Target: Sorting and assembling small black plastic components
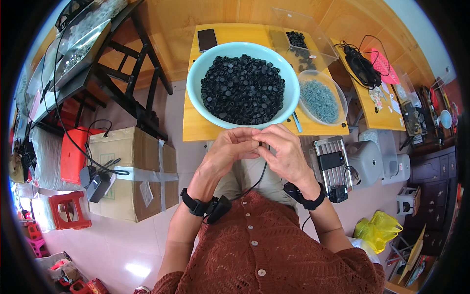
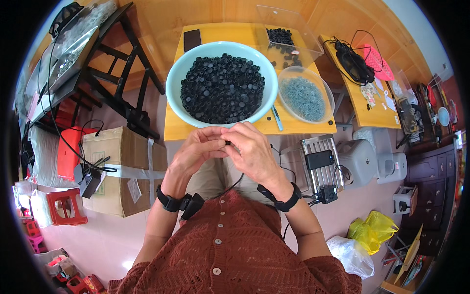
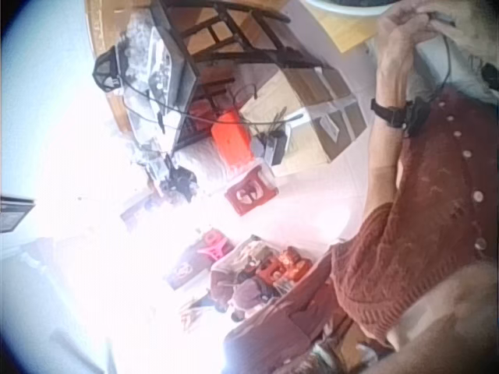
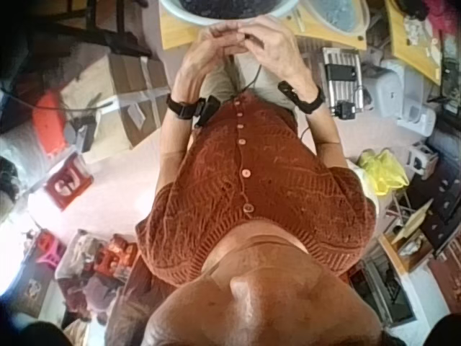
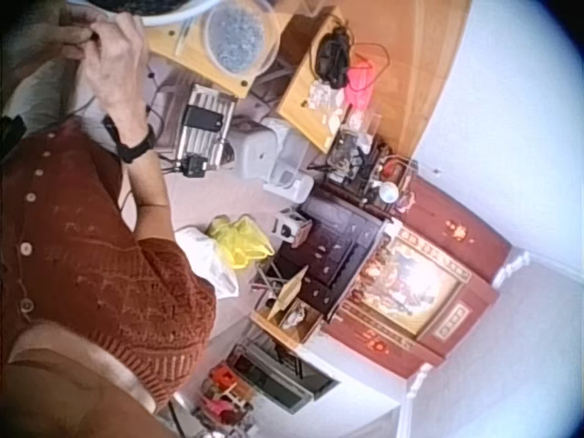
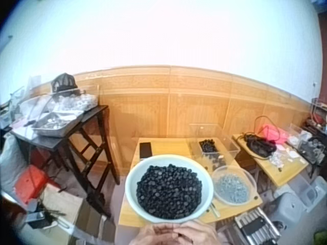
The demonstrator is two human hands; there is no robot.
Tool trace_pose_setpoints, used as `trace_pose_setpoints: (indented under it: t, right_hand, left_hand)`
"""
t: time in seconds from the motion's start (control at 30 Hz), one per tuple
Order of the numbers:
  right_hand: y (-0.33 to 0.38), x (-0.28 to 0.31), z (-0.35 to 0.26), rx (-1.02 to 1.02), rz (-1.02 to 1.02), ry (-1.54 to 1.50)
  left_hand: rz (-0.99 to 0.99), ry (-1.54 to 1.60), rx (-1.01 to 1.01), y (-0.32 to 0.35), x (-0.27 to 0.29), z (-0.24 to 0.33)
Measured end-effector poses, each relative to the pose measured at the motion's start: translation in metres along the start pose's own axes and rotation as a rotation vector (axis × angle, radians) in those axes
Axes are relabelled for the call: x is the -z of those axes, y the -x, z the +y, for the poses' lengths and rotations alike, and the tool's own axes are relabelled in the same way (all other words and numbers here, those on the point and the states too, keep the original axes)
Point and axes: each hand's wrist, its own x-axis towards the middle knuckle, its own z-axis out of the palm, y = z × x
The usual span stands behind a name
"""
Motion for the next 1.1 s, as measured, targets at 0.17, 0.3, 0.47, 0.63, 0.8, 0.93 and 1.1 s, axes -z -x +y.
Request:
trace_pose_setpoints:
  t: [0.17,0.3,0.47,0.63,0.8,0.93,1.1]
  right_hand:
    - [0.001,0.003,0.002,-0.010,-0.083,-0.075]
    - [0.002,0.004,0.002,-0.023,-0.069,-0.122]
    - [0.003,0.003,-0.002,-0.048,-0.018,-0.134]
    - [0.001,0.002,-0.008,-0.115,0.032,-0.171]
    - [-0.003,-0.002,-0.006,-0.126,0.109,-0.188]
    - [-0.006,-0.002,-0.009,-0.122,0.102,-0.159]
    - [-0.006,-0.005,-0.009,-0.149,0.112,-0.161]
  left_hand:
    - [-0.075,0.093,0.090,-0.003,0.013,-0.007]
    - [-0.085,0.138,0.092,-0.001,0.010,-0.007]
    - [-0.110,0.204,0.068,0.000,0.007,-0.009]
    - [-0.127,0.305,0.093,-0.001,0.007,-0.012]
    - [-0.149,0.407,0.040,-0.004,0.004,-0.015]
    - [-0.094,0.407,0.040,-0.003,0.004,-0.016]
    - [-0.062,0.390,0.034,-0.001,0.003,-0.016]
